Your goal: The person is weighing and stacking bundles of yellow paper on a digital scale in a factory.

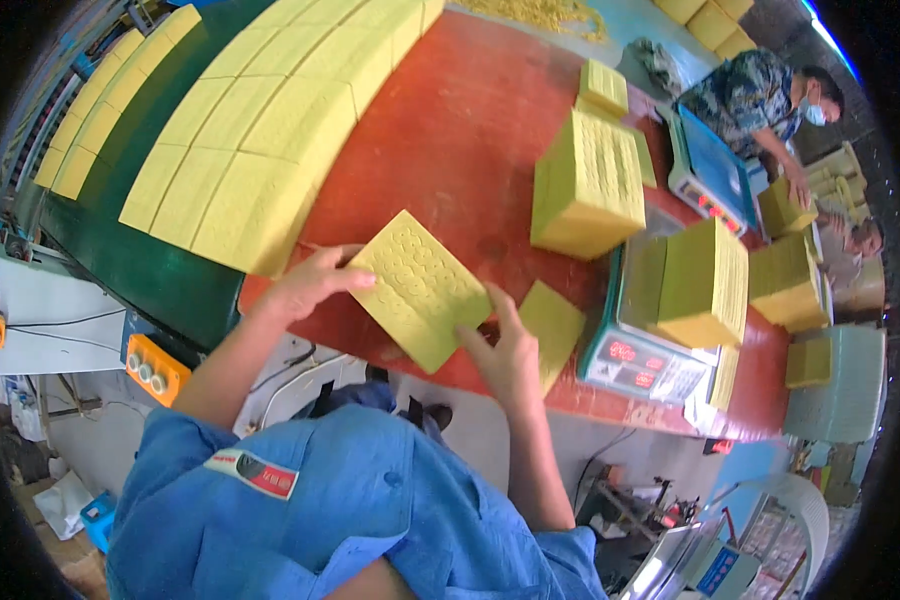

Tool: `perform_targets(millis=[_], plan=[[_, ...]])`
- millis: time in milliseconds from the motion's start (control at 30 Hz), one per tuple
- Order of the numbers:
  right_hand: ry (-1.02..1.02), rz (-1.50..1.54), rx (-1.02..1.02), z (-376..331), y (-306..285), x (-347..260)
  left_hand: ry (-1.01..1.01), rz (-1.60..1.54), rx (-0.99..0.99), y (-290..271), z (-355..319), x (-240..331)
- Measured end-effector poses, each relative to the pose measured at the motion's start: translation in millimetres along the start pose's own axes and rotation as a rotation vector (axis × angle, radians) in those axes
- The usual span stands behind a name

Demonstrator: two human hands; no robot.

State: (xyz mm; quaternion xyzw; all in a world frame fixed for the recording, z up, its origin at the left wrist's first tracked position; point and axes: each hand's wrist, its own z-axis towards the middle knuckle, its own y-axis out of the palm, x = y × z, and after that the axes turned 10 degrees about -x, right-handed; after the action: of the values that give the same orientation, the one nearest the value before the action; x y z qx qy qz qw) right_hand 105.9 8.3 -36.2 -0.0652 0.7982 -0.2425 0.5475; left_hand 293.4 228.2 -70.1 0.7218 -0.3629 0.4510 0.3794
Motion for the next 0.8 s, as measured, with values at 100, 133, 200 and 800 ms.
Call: perform_targets(millis=[100,133,200,800], plan=[[-0.044,-0.006,-0.057,-49.8,0.9,11.6,-0.013,0.074,0.116,14.1,-5.2,-3.0],[-0.053,-0.048,-0.119,-60.6,-3.4,10.3,-0.034,0.081,0.188,23.4,-8.0,-0.2],[-0.114,-0.173,-0.057,-56.6,-13.0,6.7,0.083,0.009,0.399,53.3,-18.6,-7.4],[-0.208,0.072,-0.194,-7.4,38.0,39.5,0.056,-0.501,0.319,145.6,-78.2,-80.8]])
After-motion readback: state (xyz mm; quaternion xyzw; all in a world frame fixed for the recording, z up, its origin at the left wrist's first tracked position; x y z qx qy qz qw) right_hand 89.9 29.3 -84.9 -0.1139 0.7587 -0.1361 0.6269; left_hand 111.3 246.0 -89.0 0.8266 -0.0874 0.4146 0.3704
